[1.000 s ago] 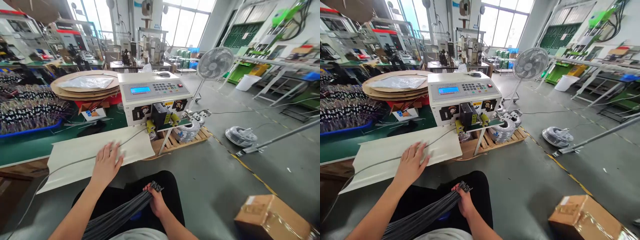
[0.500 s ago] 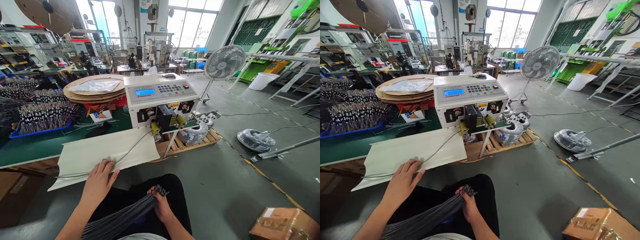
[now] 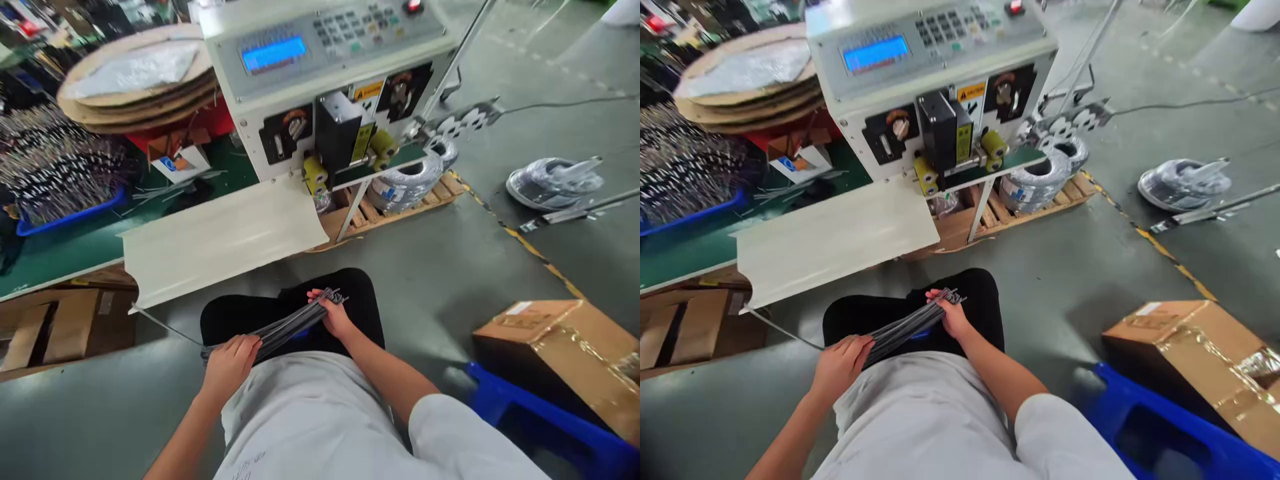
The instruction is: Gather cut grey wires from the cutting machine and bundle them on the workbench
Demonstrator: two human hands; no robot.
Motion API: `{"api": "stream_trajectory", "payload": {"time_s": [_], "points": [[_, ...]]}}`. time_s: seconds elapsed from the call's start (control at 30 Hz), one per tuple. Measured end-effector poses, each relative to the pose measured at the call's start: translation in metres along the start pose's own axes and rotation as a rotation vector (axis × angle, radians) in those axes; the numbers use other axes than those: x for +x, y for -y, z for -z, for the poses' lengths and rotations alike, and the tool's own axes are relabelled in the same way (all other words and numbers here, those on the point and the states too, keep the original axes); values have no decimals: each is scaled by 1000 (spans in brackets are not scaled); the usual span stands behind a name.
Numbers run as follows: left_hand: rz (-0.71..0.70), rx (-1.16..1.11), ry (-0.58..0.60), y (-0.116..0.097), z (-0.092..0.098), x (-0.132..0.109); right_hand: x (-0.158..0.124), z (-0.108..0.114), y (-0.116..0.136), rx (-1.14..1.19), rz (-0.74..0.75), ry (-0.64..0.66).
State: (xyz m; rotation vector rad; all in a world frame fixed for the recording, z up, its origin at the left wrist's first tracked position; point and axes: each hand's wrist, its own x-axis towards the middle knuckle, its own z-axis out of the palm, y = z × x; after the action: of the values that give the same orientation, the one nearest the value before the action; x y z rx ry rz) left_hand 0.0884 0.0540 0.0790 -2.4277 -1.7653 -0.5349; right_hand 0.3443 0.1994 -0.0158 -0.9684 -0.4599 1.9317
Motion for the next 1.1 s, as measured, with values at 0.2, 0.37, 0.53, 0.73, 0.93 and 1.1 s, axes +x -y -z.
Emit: {"api": "stream_trajectory", "payload": {"time_s": [0.2, 0.37, 0.53, 0.73, 0.93, 1.1], "points": [[133, -73, 104, -17, -28, -37, -1, 0, -1, 22, -24, 18], [167, -71, 179, -18, -28, -42, -1, 1, -1, 29, -29, 54], [196, -42, 237, -13, -25, -40, -2, 1, 0, 1, 9, 100], [217, -60, 259, -13, -27, -41, -5, -2, 2, -6, 42, 108], [232, -42, 273, -20, -29, -44, -4, -4, 2, -23, 57, 61], [148, -44, 173, -17, -11, -15, -4, -2, 0, -11, 41, 48]]}}
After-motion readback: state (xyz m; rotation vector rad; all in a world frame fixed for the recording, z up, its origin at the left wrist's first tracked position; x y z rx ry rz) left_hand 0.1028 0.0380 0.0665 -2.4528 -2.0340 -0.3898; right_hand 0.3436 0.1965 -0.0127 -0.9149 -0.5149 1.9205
